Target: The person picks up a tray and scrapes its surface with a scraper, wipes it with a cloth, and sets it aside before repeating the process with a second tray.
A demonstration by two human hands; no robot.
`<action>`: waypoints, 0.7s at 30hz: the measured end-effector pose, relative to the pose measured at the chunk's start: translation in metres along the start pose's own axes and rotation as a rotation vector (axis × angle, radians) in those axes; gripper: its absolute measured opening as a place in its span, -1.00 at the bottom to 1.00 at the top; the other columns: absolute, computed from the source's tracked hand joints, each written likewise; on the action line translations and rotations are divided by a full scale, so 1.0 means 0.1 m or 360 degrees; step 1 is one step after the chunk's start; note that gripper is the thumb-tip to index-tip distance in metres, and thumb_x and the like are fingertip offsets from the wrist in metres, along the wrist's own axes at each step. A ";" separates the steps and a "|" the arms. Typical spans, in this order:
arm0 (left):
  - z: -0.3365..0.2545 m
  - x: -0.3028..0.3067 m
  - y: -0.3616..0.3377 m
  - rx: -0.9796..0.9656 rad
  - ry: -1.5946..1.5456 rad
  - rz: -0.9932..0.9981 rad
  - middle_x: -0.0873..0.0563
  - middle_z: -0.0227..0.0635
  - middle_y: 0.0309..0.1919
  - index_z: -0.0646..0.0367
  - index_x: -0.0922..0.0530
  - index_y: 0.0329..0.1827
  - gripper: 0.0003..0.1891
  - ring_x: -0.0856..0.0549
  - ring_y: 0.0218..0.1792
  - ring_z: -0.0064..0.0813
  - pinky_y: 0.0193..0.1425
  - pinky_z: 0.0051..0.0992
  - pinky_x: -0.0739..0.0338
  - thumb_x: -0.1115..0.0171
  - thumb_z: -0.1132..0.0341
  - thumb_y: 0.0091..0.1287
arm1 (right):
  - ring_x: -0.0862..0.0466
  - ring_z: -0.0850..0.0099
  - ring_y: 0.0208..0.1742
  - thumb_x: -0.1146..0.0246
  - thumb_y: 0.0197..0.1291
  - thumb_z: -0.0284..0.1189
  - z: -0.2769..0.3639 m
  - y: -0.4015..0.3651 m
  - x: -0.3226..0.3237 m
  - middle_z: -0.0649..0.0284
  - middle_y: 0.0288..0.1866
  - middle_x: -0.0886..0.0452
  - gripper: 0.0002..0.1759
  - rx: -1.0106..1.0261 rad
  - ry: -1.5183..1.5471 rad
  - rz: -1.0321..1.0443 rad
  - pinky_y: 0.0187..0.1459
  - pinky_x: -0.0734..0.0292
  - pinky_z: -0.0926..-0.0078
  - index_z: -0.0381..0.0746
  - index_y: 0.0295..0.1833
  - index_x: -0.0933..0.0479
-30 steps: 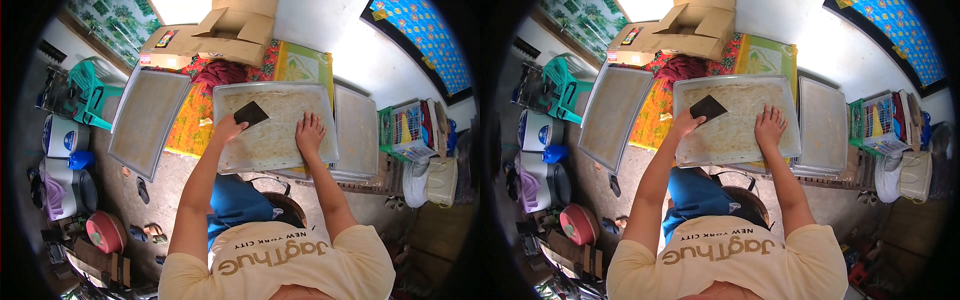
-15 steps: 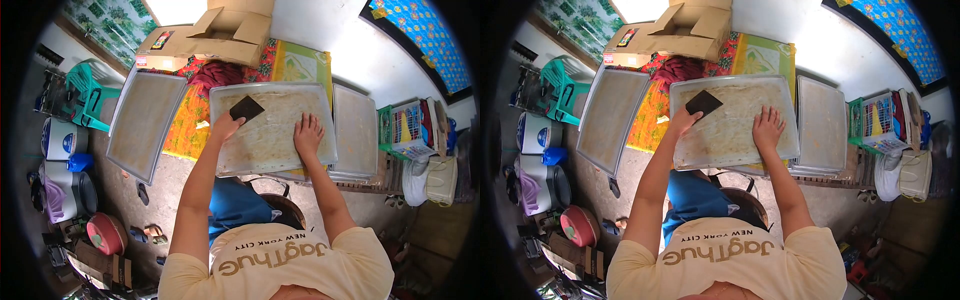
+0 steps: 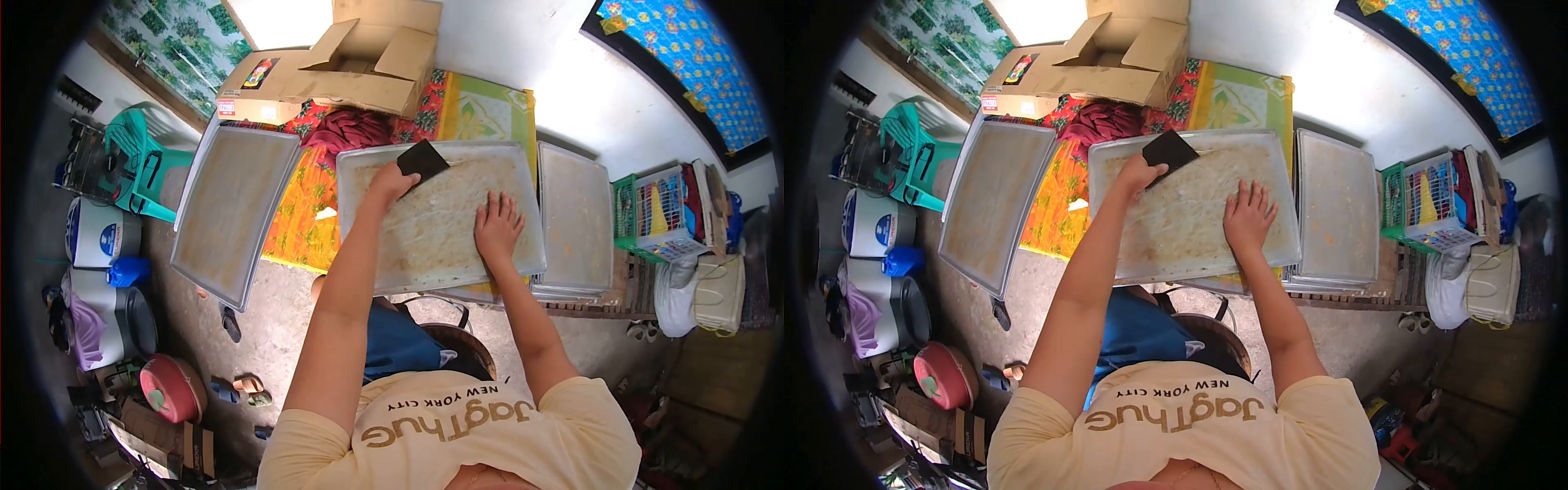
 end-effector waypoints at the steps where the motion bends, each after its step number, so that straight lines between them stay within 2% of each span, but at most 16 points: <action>1: 0.00 0.05 0.02 0.0071 0.0137 -0.0093 -0.76 0.06 -0.12 0.27 -0.66 0.04 -0.44 -0.74 -0.03 -0.02 0.05 -0.20 -0.59 -0.45 -0.01 0.12 | -0.21 0.11 0.55 -0.03 0.42 -0.10 0.00 0.00 0.00 0.12 0.49 -0.33 -0.45 0.0000 0.0001 0.0002 0.47 0.05 -0.26 -0.03 0.45 -0.35; 2: -0.01 0.12 0.04 0.0141 0.0276 -0.0185 -0.76 0.05 -0.12 0.27 -0.66 0.04 -0.45 -0.75 -0.04 -0.04 0.04 -0.21 -0.59 -0.46 0.02 0.11 | -0.21 0.11 0.55 -0.03 0.42 -0.10 0.00 0.01 -0.01 0.12 0.49 -0.33 -0.45 -0.0002 0.0002 0.0002 0.47 0.06 -0.27 -0.03 0.45 -0.35; 5: -0.01 -0.23 0.19 -0.0173 0.0048 0.0132 -0.76 0.06 -0.12 0.26 -0.66 0.03 -0.48 -0.74 -0.05 -0.02 0.05 -0.21 -0.58 -0.45 0.05 0.12 | -0.20 0.11 0.56 -0.03 0.42 -0.09 0.00 0.01 -0.01 0.12 0.50 -0.32 -0.45 -0.0018 0.0019 0.0038 0.47 0.06 -0.27 -0.03 0.45 -0.34; 8: 0.00 -0.14 0.19 -0.0065 0.0247 -0.0073 -0.76 0.05 -0.11 0.22 -0.67 0.02 -0.50 -0.73 -0.04 0.00 0.05 -0.20 -0.58 -0.43 0.04 0.14 | -0.18 0.11 0.57 -0.02 0.43 -0.09 0.01 0.02 -0.02 0.12 0.51 -0.31 -0.44 -0.0025 0.0021 0.0051 0.47 0.06 -0.27 -0.02 0.46 -0.34; 11: -0.07 -0.48 0.16 -0.0243 0.0026 0.0309 -0.76 0.03 -0.09 0.17 -0.67 0.02 -0.51 -0.72 -0.02 0.02 0.05 -0.18 -0.58 -0.39 0.00 0.16 | -0.18 0.11 0.57 -0.02 0.43 -0.08 0.01 0.02 -0.03 0.12 0.51 -0.31 -0.45 -0.0013 0.0025 0.0038 0.47 0.06 -0.27 -0.02 0.45 -0.34; 14: -0.11 -0.38 0.00 -0.0169 0.0308 0.0053 -0.76 -0.01 -0.11 0.12 -0.67 0.03 -0.52 -0.73 -0.03 -0.02 0.04 -0.20 -0.59 -0.42 0.01 0.14 | -0.19 0.10 0.57 -0.02 0.43 -0.08 0.02 0.03 -0.01 0.11 0.50 -0.31 -0.44 -0.0005 0.0029 0.0019 0.47 0.05 -0.27 -0.03 0.45 -0.34; 15: -0.16 -0.32 -0.07 -0.0144 0.0348 0.0005 -0.77 -0.03 -0.14 0.11 -0.67 0.04 -0.51 -0.74 -0.04 -0.05 0.04 -0.21 -0.59 -0.43 0.02 0.12 | -0.19 0.10 0.57 -0.03 0.43 -0.08 0.03 0.03 0.00 0.11 0.50 -0.32 -0.44 -0.0011 0.0043 0.0029 0.47 0.06 -0.27 -0.03 0.45 -0.34; 18: -0.04 -0.51 -0.19 -0.0262 0.0043 0.0323 -0.79 -0.22 -0.20 0.18 -0.64 0.09 -0.55 -0.72 -0.16 -0.40 0.02 -0.36 -0.56 -0.50 0.25 0.14 | -0.20 0.10 0.56 -0.04 0.42 -0.09 0.02 0.01 0.03 0.11 0.50 -0.32 -0.45 -0.0019 0.0045 0.0042 0.47 0.06 -0.27 -0.03 0.45 -0.35; 21: 0.14 -0.37 -0.26 -0.0171 0.0207 0.0212 -0.78 -0.07 -0.15 0.11 -0.66 0.06 -0.50 -0.76 -0.08 -0.12 0.02 -0.25 -0.59 -0.49 0.07 0.08 | -0.21 0.10 0.56 -0.05 0.41 -0.10 0.04 0.01 0.03 0.11 0.49 -0.34 -0.45 0.0015 0.0024 -0.0002 0.46 0.04 -0.27 -0.03 0.44 -0.35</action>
Point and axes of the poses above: each hand's wrist, its own y-axis towards the middle knuckle, its own x-axis out of the back of the hand, z = x × y, the point moved 10 cm from there along y, towards the middle knuckle
